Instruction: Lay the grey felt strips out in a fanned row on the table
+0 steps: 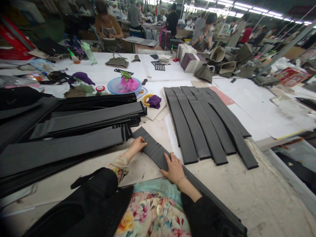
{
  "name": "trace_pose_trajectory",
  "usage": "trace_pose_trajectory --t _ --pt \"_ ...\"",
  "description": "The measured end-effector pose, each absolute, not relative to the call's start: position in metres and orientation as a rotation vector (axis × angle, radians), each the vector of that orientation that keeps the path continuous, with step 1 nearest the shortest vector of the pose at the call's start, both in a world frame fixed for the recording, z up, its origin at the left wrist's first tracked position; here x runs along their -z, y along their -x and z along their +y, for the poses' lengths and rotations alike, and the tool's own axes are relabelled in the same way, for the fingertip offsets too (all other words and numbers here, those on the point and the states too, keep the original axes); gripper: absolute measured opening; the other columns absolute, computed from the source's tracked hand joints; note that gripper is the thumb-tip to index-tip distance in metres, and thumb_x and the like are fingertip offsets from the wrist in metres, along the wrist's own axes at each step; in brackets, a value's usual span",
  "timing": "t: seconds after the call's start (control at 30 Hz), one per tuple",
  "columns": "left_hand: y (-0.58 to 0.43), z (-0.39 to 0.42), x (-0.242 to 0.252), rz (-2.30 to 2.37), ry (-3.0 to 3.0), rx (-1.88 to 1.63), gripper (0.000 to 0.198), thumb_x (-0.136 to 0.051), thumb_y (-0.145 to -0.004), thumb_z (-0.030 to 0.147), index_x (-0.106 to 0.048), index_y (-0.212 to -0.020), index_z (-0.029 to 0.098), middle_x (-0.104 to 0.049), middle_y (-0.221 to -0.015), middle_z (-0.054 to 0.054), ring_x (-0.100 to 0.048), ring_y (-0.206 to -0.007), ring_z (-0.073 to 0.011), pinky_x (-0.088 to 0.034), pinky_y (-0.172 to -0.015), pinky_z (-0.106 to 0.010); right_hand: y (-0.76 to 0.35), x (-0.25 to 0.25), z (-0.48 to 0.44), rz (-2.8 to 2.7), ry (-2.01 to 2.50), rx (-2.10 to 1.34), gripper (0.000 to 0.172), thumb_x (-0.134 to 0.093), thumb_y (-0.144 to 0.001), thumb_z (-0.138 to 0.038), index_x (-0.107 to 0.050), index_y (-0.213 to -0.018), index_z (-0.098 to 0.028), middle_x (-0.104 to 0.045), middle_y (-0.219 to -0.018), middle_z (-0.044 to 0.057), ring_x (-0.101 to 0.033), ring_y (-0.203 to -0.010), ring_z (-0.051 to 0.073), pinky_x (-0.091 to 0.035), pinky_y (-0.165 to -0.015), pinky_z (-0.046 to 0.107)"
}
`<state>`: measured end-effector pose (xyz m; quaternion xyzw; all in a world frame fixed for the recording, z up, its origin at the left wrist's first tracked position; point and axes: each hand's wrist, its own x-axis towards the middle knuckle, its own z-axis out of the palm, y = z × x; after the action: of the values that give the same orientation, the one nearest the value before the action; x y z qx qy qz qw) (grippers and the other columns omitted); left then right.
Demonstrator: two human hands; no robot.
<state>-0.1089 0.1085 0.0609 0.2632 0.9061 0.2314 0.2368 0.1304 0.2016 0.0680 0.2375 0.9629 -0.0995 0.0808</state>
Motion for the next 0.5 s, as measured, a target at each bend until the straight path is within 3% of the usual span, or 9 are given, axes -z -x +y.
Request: trace_pose_trajectory --t 0.2,0.5 --pt "0.117 0.114 -0.062 2.388 -0.742 -0.650 0.017 -0.056 -0.074 0.031 -0.058 -0.064 0.018 -0.061 -0.066 0.001 -0.056 -0.069 -0.0140 -0.039 -0.058 -0.022 -0.127 -0.069 0.201 2.869 -0.730 0.309 0.085 -0.058 -0.067 -0.045 -0.021 -0.138 -0.018 -0.032 -0.137 0.017 -0.032 -0.123 0.029 -0.028 -0.095 0.041" --pt "0.105 0.115 -0.055 2.441 -0.744 -0.616 0.014 -0.059 -0.072 0.029 -0.061 -0.064 0.018 -0.059 -0.075 -0.001 -0.055 -0.071 -0.0136 -0.040 -0.064 -0.023 -0.138 -0.069 0.201 2.896 -0.734 0.294 0.081 -0.057 -0.066 -0.040 -0.026 -0.137 -0.017 -0.036 -0.133 0.019 -0.036 -0.120 0.030 -0.029 -0.094 0.042"
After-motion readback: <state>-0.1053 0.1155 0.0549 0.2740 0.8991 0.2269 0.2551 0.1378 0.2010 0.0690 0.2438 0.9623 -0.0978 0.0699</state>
